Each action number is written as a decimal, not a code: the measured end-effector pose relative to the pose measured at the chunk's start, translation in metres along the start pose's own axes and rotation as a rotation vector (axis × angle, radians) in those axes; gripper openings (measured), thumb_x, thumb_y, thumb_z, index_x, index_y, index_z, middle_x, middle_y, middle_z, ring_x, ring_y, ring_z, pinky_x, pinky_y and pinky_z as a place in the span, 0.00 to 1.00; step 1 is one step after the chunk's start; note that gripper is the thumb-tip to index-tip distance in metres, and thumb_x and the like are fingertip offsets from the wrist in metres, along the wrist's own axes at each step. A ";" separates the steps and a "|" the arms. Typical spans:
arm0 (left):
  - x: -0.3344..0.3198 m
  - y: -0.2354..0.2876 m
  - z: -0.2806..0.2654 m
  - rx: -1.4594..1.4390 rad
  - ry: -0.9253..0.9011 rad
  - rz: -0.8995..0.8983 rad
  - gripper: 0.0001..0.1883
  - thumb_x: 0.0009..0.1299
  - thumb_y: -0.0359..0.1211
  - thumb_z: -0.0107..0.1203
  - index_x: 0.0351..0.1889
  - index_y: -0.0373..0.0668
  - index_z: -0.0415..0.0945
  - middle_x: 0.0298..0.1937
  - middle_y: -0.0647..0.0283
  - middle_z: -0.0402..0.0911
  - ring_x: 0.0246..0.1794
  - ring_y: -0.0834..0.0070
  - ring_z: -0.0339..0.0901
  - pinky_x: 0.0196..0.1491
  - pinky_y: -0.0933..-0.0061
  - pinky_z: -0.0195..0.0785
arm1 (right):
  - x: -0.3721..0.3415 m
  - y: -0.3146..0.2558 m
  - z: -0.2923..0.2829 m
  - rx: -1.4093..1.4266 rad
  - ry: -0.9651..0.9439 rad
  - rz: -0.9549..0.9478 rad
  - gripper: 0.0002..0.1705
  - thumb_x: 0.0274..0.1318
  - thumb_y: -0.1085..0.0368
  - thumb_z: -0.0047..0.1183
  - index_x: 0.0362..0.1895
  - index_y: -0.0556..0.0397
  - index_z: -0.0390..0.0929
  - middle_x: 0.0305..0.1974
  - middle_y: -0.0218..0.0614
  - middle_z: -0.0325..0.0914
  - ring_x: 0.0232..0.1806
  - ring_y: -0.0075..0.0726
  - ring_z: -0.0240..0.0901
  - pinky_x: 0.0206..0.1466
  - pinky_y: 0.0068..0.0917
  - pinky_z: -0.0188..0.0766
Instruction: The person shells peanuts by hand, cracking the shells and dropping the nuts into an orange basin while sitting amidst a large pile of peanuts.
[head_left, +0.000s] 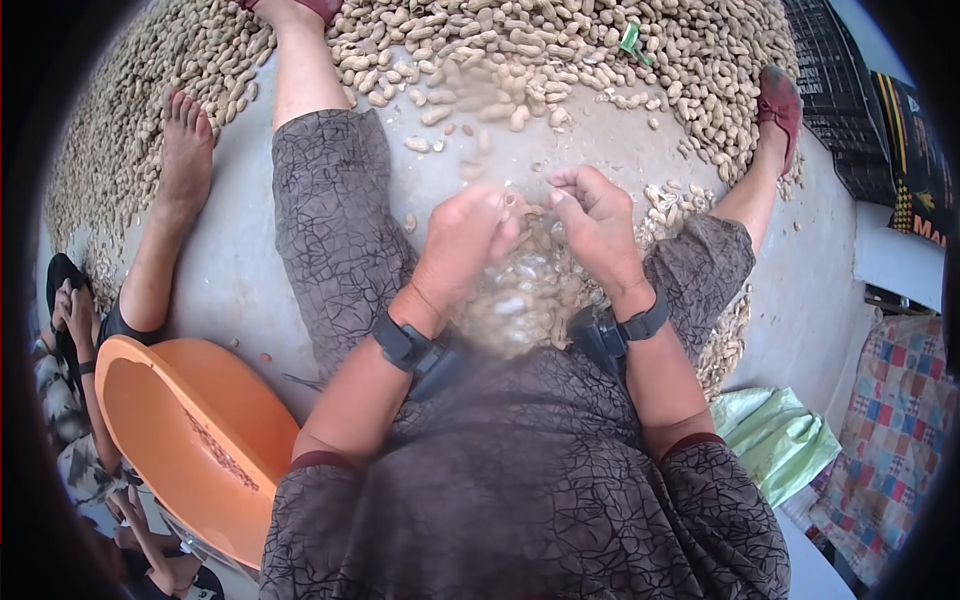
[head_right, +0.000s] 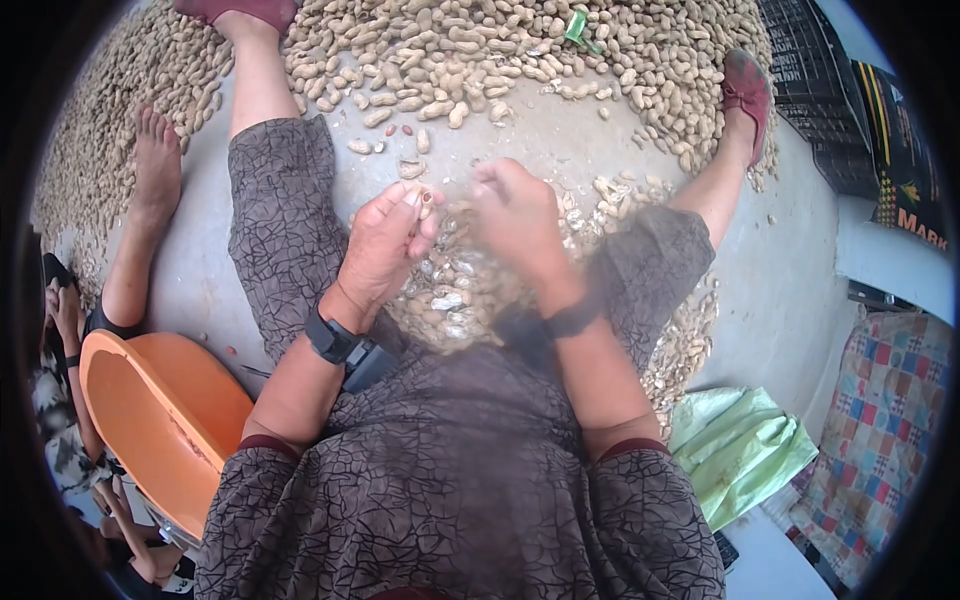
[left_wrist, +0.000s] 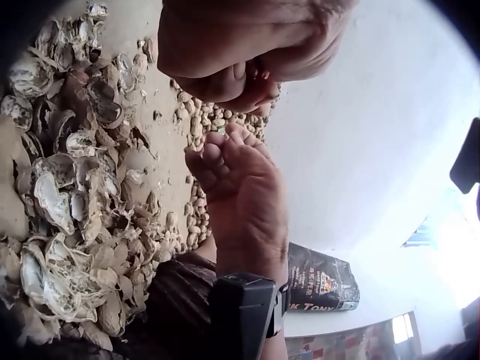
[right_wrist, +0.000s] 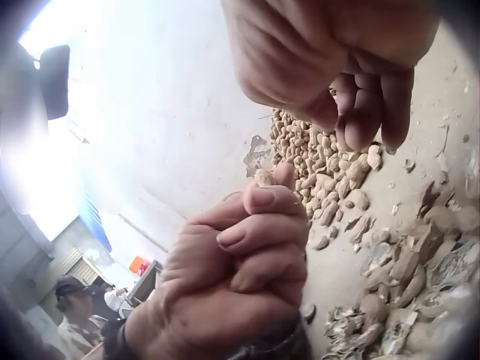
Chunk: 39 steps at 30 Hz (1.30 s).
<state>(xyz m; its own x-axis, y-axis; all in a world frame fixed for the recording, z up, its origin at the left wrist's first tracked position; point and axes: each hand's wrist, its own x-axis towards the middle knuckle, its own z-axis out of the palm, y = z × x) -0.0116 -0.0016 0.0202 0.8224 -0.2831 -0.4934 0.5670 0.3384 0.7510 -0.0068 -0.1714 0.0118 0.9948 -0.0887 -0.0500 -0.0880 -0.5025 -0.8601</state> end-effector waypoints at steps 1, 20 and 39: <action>0.002 -0.003 0.000 -0.035 0.019 0.025 0.10 0.74 0.34 0.42 0.41 0.38 0.72 0.24 0.70 0.71 0.18 0.86 0.59 0.22 0.87 0.52 | -0.002 -0.013 -0.002 0.171 -0.128 0.102 0.06 0.59 0.69 0.50 0.36 0.59 0.76 0.27 0.28 0.77 0.28 0.18 0.72 0.29 0.17 0.67; 0.003 -0.017 -0.003 0.266 0.004 0.231 0.06 0.73 0.31 0.44 0.41 0.39 0.69 0.26 0.71 0.72 0.26 0.87 0.69 0.30 0.85 0.62 | -0.014 -0.028 0.004 0.601 -0.387 0.340 0.08 0.58 0.68 0.48 0.31 0.58 0.77 0.26 0.30 0.78 0.21 0.15 0.67 0.24 0.13 0.66; -0.039 -0.010 0.022 1.188 0.069 0.557 0.12 0.63 0.36 0.51 0.33 0.36 0.66 0.24 0.44 0.76 0.31 0.44 0.76 0.35 0.53 0.69 | -0.053 -0.029 0.004 0.906 -0.243 0.428 0.07 0.52 0.69 0.45 0.23 0.56 0.74 0.20 0.32 0.71 0.19 0.21 0.65 0.19 0.19 0.64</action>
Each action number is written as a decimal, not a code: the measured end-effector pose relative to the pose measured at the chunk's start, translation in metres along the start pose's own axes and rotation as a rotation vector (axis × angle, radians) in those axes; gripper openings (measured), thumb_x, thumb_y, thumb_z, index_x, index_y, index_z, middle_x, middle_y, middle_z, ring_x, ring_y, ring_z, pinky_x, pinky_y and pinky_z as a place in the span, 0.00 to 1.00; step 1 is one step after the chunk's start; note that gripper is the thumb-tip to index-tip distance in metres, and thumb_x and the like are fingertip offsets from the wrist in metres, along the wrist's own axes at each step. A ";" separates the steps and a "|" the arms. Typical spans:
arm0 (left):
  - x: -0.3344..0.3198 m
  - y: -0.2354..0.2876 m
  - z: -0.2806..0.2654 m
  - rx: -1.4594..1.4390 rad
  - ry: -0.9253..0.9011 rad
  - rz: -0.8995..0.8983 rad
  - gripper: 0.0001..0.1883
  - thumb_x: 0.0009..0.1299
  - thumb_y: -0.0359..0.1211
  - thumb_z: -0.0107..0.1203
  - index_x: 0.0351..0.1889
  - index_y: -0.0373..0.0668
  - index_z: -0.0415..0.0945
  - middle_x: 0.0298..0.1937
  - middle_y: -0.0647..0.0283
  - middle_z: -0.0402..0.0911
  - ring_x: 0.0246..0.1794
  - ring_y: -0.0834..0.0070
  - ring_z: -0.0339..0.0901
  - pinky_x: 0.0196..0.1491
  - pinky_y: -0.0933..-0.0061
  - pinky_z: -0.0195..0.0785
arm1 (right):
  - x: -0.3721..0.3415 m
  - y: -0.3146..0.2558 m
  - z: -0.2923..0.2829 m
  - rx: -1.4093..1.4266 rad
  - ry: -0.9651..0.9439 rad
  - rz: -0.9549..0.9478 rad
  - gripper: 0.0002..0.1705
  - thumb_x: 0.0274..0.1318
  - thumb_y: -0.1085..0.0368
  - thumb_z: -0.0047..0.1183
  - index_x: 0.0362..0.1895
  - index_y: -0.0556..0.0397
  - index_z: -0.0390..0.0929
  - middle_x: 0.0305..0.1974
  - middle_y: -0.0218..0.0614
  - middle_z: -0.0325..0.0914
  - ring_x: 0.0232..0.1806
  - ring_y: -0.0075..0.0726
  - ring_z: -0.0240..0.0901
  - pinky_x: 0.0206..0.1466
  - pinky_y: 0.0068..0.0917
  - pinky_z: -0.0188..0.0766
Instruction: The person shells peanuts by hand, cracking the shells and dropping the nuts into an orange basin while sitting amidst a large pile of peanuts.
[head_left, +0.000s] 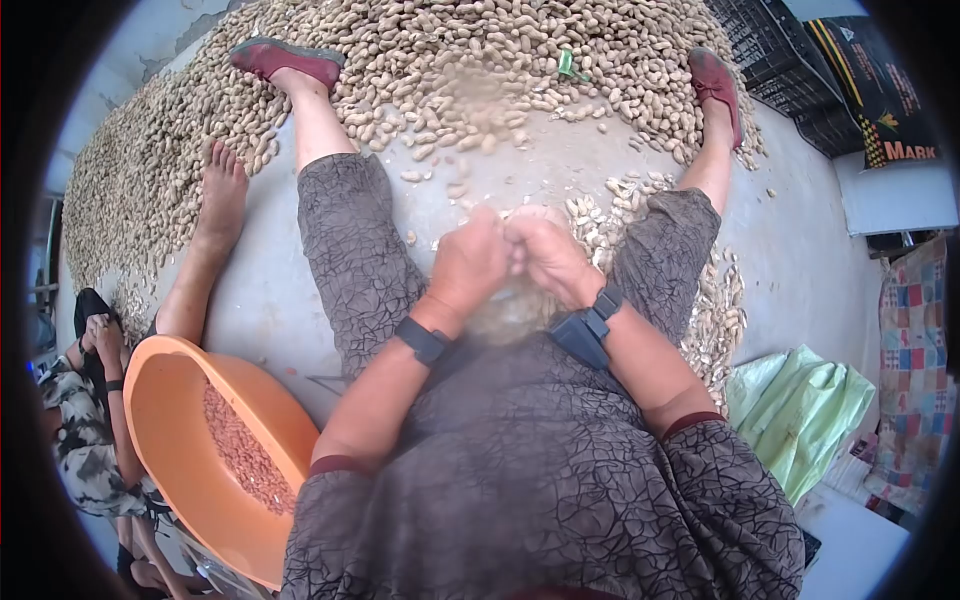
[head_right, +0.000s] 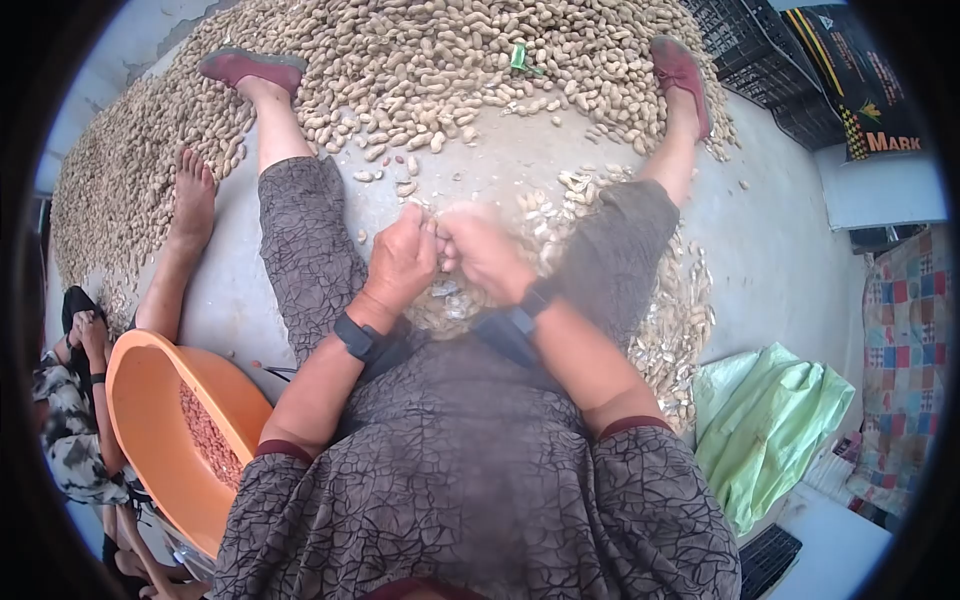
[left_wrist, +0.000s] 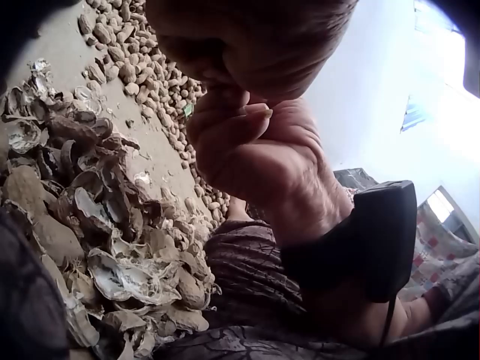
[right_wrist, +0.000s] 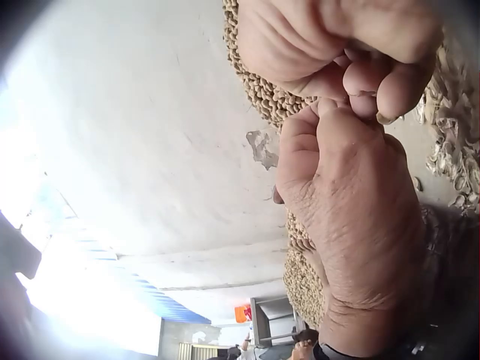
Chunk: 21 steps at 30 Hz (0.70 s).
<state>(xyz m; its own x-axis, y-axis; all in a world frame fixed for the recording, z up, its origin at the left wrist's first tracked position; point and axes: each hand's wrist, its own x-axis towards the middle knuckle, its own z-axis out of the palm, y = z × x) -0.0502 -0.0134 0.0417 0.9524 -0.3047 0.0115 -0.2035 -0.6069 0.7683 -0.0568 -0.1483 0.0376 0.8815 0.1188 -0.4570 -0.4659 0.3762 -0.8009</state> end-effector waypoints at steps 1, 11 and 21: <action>-0.001 0.003 0.000 0.001 0.002 -0.003 0.12 0.62 0.36 0.52 0.33 0.35 0.66 0.25 0.44 0.76 0.31 0.45 0.76 0.35 0.53 0.69 | -0.002 0.001 0.000 0.028 -0.009 0.009 0.08 0.52 0.70 0.45 0.23 0.56 0.74 0.20 0.32 0.70 0.19 0.21 0.65 0.19 0.20 0.64; -0.004 0.004 0.012 0.083 0.019 0.066 0.05 0.67 0.29 0.44 0.32 0.36 0.66 0.22 0.47 0.76 0.26 0.52 0.78 0.31 0.60 0.71 | -0.008 0.002 -0.001 0.100 0.081 0.117 0.07 0.53 0.70 0.43 0.25 0.55 0.72 0.20 0.31 0.70 0.18 0.22 0.60 0.19 0.20 0.57; 0.015 -0.044 0.028 -0.536 0.068 -0.123 0.08 0.71 0.29 0.42 0.32 0.35 0.67 0.28 0.65 0.73 0.23 0.80 0.73 0.24 0.77 0.68 | 0.006 0.019 -0.009 0.214 -0.010 0.144 0.06 0.56 0.68 0.43 0.29 0.54 0.71 0.24 0.31 0.70 0.24 0.22 0.66 0.25 0.22 0.67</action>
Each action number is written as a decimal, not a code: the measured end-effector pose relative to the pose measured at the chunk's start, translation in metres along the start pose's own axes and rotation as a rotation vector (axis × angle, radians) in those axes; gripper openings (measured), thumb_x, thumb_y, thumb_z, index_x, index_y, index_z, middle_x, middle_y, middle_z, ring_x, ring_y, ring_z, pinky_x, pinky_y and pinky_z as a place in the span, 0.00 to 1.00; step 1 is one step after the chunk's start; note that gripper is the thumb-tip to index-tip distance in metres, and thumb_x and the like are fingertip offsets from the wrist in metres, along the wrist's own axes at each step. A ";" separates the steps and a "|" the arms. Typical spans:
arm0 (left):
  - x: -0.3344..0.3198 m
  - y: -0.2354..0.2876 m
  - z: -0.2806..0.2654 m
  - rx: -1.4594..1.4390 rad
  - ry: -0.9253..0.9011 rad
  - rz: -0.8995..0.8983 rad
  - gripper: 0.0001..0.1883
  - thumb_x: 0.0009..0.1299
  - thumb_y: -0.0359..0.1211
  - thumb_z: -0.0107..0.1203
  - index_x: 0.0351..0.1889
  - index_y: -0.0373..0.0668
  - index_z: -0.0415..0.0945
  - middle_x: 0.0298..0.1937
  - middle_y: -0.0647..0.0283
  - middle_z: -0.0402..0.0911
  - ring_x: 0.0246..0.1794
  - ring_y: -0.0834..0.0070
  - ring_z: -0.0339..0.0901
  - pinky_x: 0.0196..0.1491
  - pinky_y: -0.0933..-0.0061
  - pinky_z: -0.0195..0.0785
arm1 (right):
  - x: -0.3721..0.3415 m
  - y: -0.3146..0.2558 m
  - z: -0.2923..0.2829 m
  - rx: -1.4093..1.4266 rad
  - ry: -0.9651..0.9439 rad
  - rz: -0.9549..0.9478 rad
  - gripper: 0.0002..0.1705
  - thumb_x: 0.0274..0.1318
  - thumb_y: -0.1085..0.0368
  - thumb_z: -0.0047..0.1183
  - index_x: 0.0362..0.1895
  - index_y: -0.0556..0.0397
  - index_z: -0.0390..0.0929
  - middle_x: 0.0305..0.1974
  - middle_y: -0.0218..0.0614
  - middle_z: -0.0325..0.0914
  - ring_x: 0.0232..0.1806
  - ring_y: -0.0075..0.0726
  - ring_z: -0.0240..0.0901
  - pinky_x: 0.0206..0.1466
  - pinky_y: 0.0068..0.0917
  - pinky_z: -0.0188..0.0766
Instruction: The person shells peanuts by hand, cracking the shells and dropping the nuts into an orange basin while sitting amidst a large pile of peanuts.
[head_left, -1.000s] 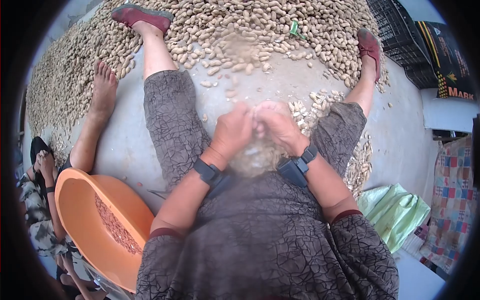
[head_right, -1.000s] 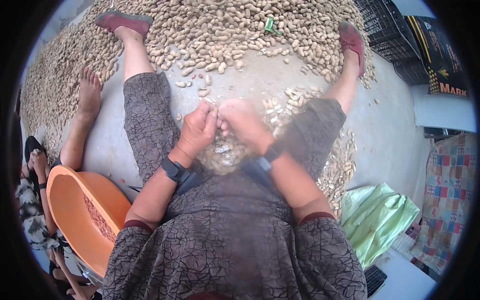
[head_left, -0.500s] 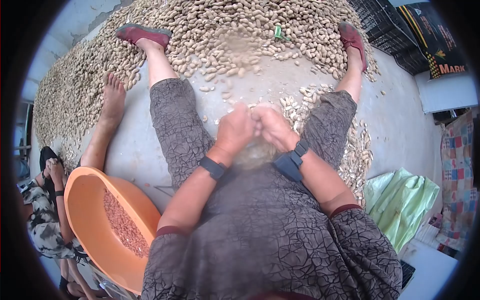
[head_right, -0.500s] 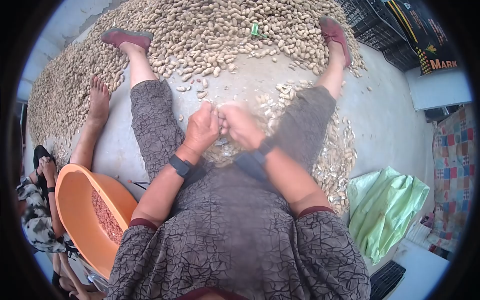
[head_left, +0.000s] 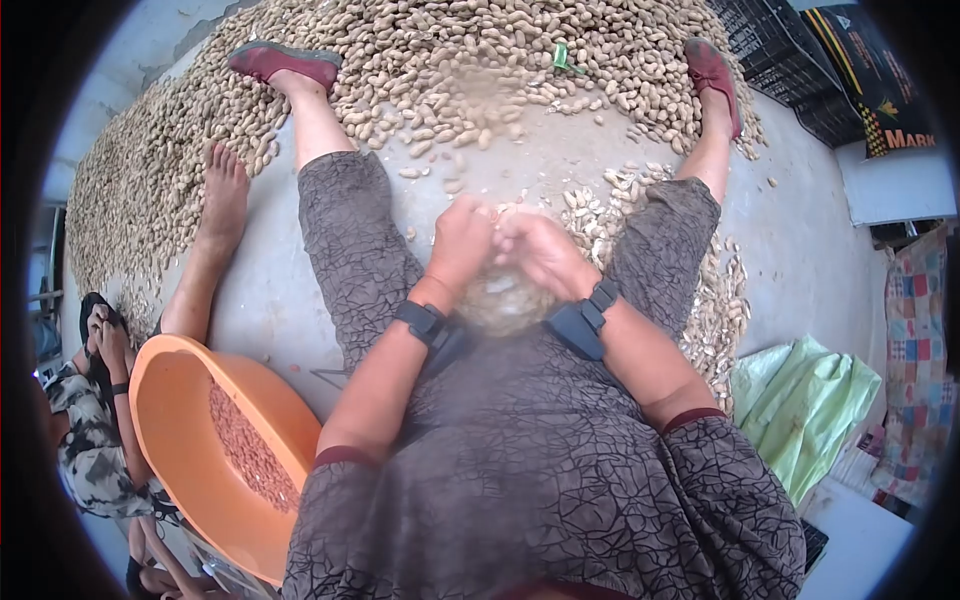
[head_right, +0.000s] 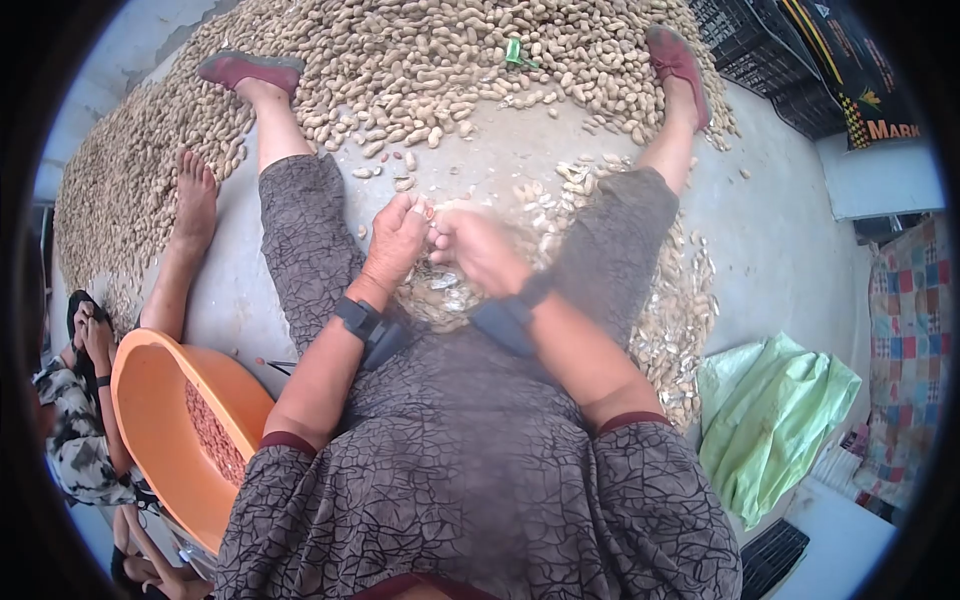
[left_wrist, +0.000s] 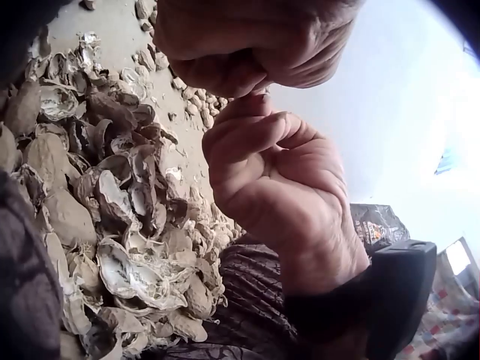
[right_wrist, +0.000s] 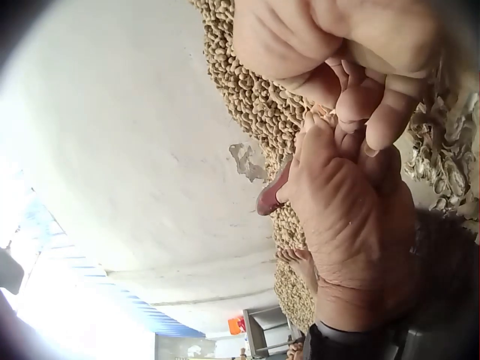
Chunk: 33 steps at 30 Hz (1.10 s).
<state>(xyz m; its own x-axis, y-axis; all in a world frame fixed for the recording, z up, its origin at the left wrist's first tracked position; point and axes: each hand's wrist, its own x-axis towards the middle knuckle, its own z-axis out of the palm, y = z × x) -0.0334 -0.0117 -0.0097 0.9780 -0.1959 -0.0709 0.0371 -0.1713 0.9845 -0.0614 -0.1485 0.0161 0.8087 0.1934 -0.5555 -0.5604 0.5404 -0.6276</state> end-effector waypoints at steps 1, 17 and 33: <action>0.002 -0.005 -0.001 -0.055 -0.026 -0.047 0.07 0.71 0.29 0.41 0.34 0.35 0.67 0.27 0.65 0.73 0.23 0.81 0.71 0.24 0.78 0.68 | -0.001 0.000 0.001 0.020 -0.025 -0.005 0.06 0.57 0.67 0.44 0.30 0.55 0.71 0.25 0.31 0.70 0.24 0.23 0.66 0.27 0.23 0.69; -0.008 0.042 0.000 -0.643 -0.151 -0.317 0.05 0.69 0.25 0.38 0.40 0.37 0.65 0.30 0.58 0.75 0.25 0.74 0.75 0.27 0.77 0.71 | -0.004 -0.008 0.004 -0.012 -0.054 -0.212 0.04 0.55 0.73 0.45 0.29 0.57 0.71 0.23 0.33 0.71 0.22 0.24 0.68 0.24 0.21 0.68; -0.020 0.023 0.003 -0.534 -0.079 -0.198 0.03 0.72 0.30 0.43 0.37 0.41 0.63 0.25 0.65 0.71 0.19 0.81 0.66 0.23 0.80 0.65 | -0.010 0.002 0.018 -0.286 0.088 -0.285 0.06 0.52 0.71 0.44 0.25 0.58 0.70 0.21 0.34 0.70 0.16 0.23 0.65 0.17 0.21 0.65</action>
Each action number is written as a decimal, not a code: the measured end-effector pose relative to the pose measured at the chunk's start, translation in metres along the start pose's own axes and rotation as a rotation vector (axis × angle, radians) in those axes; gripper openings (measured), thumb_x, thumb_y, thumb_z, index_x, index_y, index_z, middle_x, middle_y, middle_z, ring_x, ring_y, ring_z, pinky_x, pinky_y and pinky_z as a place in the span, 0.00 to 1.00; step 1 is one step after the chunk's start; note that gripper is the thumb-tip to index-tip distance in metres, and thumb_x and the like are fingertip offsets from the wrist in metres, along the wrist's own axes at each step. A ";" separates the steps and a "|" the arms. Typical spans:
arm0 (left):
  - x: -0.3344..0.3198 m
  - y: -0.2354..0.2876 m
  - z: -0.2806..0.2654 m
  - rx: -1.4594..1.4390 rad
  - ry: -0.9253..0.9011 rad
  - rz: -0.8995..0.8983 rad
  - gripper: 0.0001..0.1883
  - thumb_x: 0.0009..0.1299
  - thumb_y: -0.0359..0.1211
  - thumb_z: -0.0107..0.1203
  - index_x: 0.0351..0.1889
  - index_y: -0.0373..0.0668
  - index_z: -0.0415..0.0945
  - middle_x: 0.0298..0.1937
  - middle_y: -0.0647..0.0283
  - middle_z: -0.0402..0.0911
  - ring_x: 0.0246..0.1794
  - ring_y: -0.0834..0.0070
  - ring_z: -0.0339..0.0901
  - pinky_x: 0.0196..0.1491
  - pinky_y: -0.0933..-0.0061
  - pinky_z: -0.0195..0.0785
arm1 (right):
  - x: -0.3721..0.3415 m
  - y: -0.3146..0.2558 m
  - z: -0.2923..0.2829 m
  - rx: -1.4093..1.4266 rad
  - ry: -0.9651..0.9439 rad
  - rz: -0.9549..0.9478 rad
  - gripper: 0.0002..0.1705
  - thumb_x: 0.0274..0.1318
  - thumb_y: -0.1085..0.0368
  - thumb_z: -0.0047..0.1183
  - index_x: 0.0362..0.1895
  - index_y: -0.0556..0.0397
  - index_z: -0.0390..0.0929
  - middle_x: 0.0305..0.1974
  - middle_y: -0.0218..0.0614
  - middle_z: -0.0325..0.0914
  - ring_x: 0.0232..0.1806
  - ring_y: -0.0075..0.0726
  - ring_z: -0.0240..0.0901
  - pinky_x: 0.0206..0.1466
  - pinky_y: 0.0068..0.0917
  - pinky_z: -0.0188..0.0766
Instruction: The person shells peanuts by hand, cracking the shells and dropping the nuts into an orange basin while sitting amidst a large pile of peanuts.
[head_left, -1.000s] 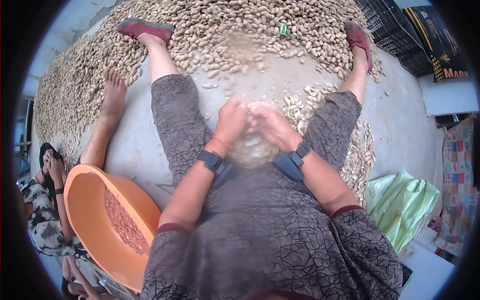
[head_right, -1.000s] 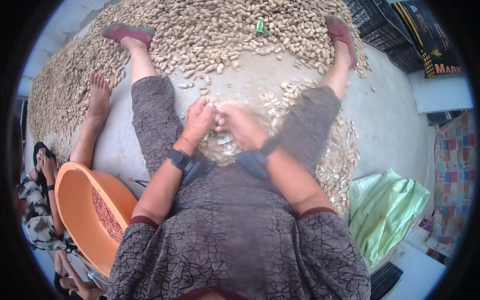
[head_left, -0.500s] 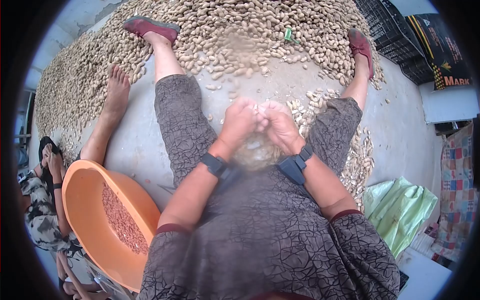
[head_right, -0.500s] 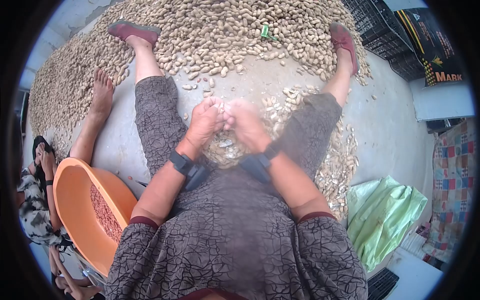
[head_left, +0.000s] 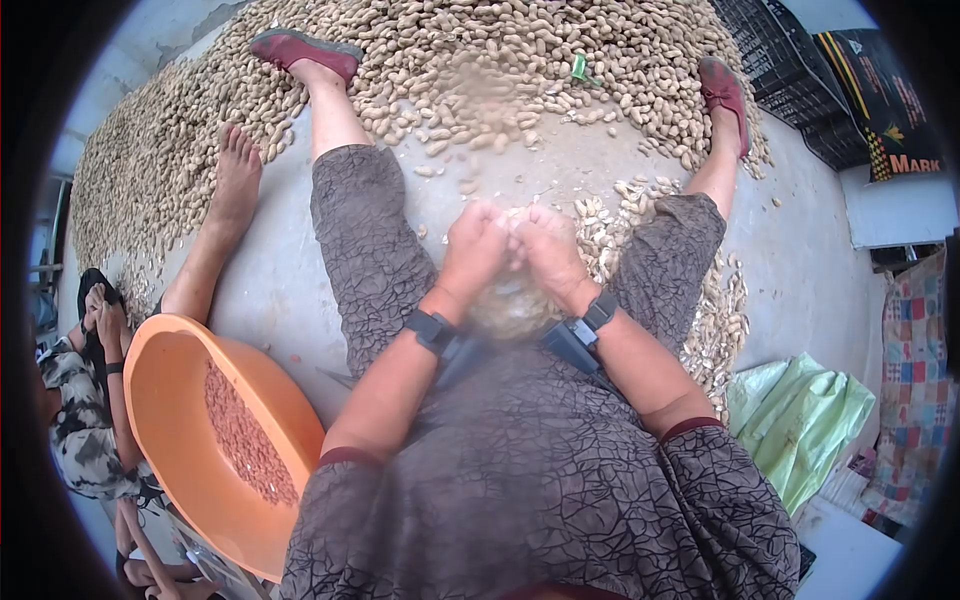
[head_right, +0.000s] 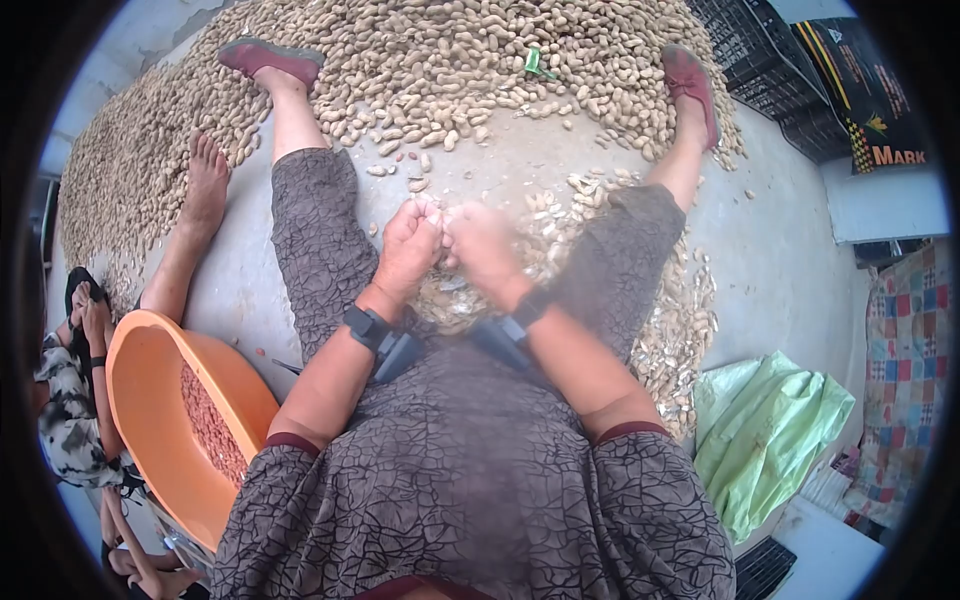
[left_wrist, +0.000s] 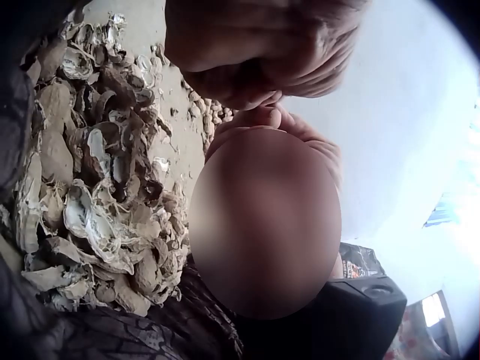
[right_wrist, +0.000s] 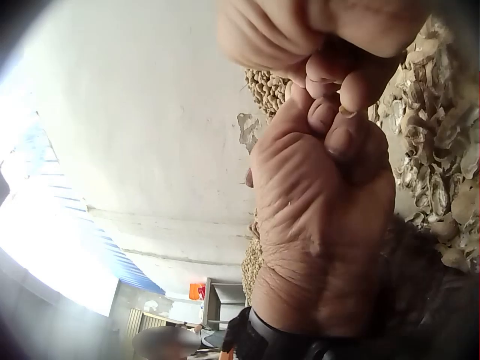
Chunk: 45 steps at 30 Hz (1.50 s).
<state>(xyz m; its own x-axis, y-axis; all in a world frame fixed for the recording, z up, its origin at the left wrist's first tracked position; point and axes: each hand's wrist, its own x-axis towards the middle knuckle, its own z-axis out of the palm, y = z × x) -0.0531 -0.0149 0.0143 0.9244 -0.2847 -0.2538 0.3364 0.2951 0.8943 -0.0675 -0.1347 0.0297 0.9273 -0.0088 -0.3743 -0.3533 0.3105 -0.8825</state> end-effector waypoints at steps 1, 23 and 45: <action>0.002 -0.001 -0.002 0.012 0.034 -0.027 0.03 0.72 0.30 0.43 0.36 0.41 0.63 0.24 0.66 0.70 0.18 0.83 0.64 0.23 0.80 0.64 | 0.000 0.001 0.000 -0.090 0.011 -0.035 0.06 0.51 0.71 0.44 0.24 0.58 0.70 0.20 0.33 0.71 0.15 0.23 0.66 0.17 0.20 0.65; 0.006 -0.017 -0.014 -0.349 0.078 -0.239 0.08 0.72 0.36 0.48 0.33 0.43 0.70 0.22 0.70 0.71 0.14 0.88 0.60 0.14 0.88 0.50 | -0.008 0.009 0.010 -0.769 0.156 -0.622 0.08 0.52 0.69 0.49 0.22 0.58 0.70 0.20 0.44 0.73 0.21 0.39 0.73 0.25 0.33 0.67; -0.006 0.010 -0.008 -0.102 -0.035 -0.134 0.08 0.71 0.33 0.50 0.38 0.37 0.72 0.26 0.69 0.73 0.20 0.89 0.63 0.20 0.90 0.54 | 0.004 -0.002 -0.014 0.035 0.013 -0.003 0.07 0.54 0.69 0.44 0.33 0.60 0.71 0.25 0.38 0.74 0.20 0.25 0.69 0.21 0.21 0.70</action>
<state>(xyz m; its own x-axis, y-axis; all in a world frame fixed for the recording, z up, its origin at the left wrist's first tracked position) -0.0540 -0.0023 0.0222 0.8640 -0.3588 -0.3533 0.4741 0.3432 0.8109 -0.0646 -0.1485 0.0257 0.9264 -0.0223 -0.3760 -0.3461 0.3434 -0.8731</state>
